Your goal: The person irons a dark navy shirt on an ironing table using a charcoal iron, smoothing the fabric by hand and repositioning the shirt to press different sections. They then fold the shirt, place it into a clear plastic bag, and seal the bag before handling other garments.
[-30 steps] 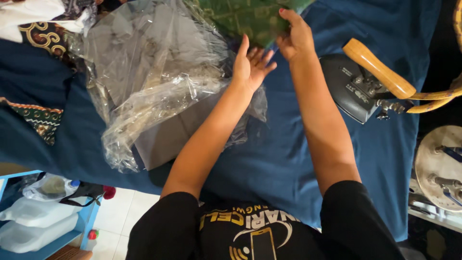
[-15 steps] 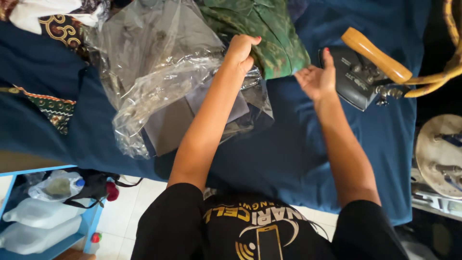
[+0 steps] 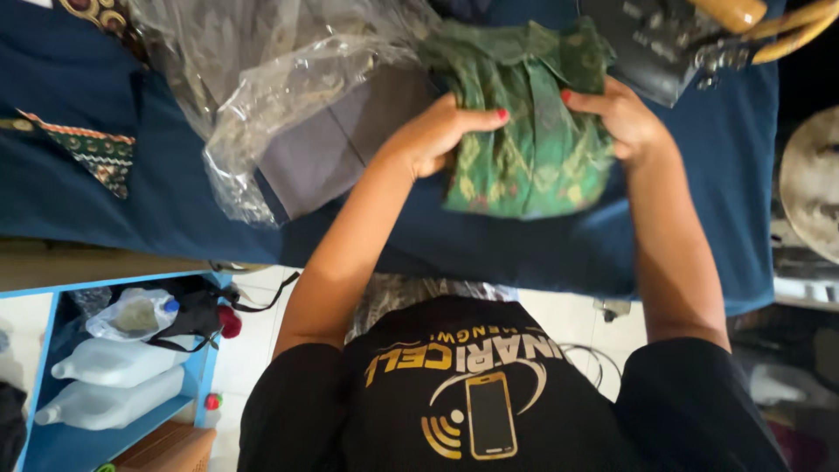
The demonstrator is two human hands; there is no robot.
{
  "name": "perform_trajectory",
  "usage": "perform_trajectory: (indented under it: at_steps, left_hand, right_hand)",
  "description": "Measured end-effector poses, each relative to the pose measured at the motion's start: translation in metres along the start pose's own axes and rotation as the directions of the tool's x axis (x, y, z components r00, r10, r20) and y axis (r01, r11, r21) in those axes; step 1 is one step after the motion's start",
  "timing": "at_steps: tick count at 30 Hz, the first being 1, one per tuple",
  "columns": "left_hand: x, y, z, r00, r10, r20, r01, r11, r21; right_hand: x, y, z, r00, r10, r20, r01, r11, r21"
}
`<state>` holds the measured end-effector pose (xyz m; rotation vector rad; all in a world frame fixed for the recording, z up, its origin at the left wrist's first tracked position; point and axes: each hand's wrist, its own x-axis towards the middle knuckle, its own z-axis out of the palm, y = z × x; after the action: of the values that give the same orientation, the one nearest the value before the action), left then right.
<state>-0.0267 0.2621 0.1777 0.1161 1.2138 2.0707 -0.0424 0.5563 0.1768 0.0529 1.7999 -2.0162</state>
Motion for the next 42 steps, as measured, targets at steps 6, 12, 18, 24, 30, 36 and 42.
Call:
perform_trajectory:
  at_steps: [6,12,18,24,30,36,42]
  left_hand:
    - [-0.022,-0.089,0.035,0.969,-0.246,0.012,0.243,0.962,0.123]
    - [-0.009,-0.121,0.015,0.976,-0.102,-0.191,0.181,0.867,0.463]
    - [0.043,-0.146,0.013,0.902,0.417,-0.113,-0.096,0.449,0.888]
    - [0.025,-0.156,0.061,0.872,0.488,-0.044,-0.104,0.272,0.957]
    - [-0.002,-0.119,0.059,0.952,0.302,0.05,-0.159,0.349,0.924]
    - [0.06,-0.078,0.058,0.963,-0.103,0.251,-0.13,0.637,0.76]
    - [0.065,-0.085,0.105,0.883,0.159,0.441,-0.464,0.166,0.87]
  right_hand:
    - [-0.09,0.02,-0.021,0.967,0.125,-0.224,-0.198,0.918,-0.345]
    - [-0.136,0.034,-0.036,0.912,0.068,-0.404,-0.355,0.624,-0.696]
    - [-0.141,0.039,-0.016,0.929,-0.304,-0.212,-0.209,0.042,-0.977]
    - [-0.166,0.019,0.064,0.902,-0.365,-0.231,-0.223,0.063,-0.973]
    - [-0.167,0.027,0.11,0.901,-0.423,-0.093,-0.084,0.041,-0.996]
    - [-0.155,0.059,0.119,0.843,-0.527,-0.107,-0.119,0.011,-0.993]
    - [-0.149,0.089,0.093,0.732,-0.636,-0.245,-0.285,0.042,-0.958]
